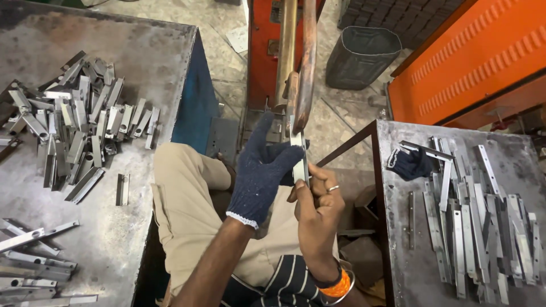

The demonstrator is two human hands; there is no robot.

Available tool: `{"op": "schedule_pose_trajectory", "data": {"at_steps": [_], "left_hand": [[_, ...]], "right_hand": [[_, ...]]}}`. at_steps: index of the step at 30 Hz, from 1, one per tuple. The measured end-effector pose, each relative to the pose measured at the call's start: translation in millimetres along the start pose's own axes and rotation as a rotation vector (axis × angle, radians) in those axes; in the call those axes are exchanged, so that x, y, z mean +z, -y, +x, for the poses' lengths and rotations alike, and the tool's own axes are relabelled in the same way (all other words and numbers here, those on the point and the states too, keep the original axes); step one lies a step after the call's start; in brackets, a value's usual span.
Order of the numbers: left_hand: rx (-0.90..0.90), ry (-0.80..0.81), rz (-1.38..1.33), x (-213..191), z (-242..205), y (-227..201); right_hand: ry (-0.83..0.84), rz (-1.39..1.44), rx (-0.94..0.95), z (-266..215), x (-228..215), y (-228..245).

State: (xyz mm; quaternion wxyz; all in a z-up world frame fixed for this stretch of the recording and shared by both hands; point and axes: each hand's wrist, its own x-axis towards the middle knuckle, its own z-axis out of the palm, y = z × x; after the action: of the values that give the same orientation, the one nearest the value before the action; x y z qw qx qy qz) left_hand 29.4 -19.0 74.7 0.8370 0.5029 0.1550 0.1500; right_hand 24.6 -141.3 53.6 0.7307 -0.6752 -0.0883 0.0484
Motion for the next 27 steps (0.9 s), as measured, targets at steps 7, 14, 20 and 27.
{"op": "schedule_pose_trajectory", "data": {"at_steps": [7, 14, 20, 27], "left_hand": [[0.025, -0.027, -0.022, -1, -1, 8], [0.136, -0.081, 0.063, 2, -8, 10], [0.403, -0.187, 0.541, 7, -20, 11], [0.529, -0.202, 0.84, 8, -13, 10]], "right_hand": [[0.03, -0.015, -0.044, -4, -9, -14], [0.184, -0.094, -0.014, 0, -19, -2], [0.178, -0.076, 0.015, 38, -3, 11], [0.205, -0.007, 0.008, 56, 5, 11]]}}
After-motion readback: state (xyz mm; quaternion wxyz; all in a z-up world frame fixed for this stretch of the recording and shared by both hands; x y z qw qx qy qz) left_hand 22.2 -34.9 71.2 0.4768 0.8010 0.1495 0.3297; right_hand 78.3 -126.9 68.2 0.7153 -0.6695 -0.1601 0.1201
